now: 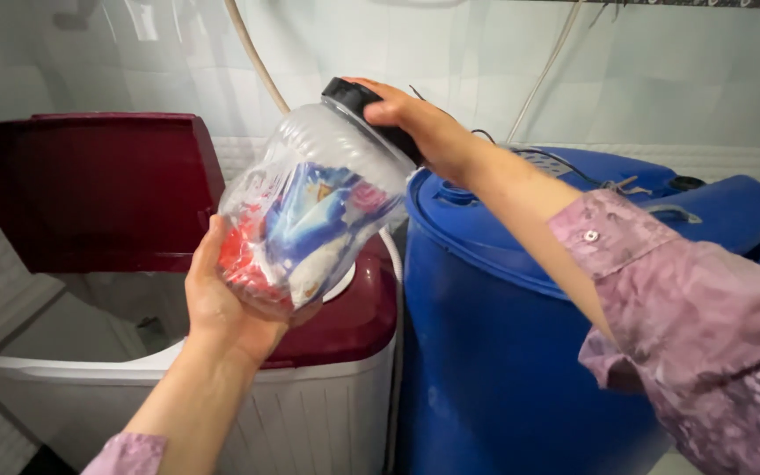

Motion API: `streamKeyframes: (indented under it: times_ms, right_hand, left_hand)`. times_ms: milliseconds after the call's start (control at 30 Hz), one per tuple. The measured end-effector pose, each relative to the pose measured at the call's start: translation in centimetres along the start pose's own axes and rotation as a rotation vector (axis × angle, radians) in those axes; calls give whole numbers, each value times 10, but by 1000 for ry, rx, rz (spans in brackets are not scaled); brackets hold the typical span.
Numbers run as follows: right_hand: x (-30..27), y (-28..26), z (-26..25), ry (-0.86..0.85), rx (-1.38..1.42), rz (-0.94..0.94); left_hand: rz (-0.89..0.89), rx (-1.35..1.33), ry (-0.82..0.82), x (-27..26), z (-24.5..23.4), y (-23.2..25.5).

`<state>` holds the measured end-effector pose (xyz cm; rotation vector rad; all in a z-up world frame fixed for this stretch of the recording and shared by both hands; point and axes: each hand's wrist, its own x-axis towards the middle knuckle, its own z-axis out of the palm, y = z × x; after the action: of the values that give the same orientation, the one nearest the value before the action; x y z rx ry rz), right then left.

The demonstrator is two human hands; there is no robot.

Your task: Washing a cloth in a semi-automatic washing machine and organizing detergent packets into a container.

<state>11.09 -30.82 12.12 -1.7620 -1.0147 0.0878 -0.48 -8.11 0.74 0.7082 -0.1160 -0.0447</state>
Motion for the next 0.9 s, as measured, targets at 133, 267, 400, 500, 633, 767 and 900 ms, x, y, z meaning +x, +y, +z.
streamKeyframes:
  times_ms: [133, 267, 400, 500, 633, 767, 900]
  right_hand:
    - [17, -21, 22, 213, -33, 413]
    - [19, -36, 32, 226, -65, 699]
    - [21, -22, 38, -37, -201, -26]
    - [36, -11, 50, 25, -147, -419]
    - [61, -22, 53, 129, 466, 531]
    - [60, -34, 58, 77, 188, 624]
    - [75, -9, 80, -64, -87, -296]
  left_hand:
    - [339, -39, -121, 10, -23, -12]
    - [381, -7, -121, 2, -25, 15]
    - [220, -45, -150, -12, -21, 48]
    - [295, 3, -153, -4, -30, 60]
    - [531, 206, -82, 1, -43, 81]
    - [528, 179, -108, -12, -57, 99]
    - [513, 111, -108, -26, -62, 103]
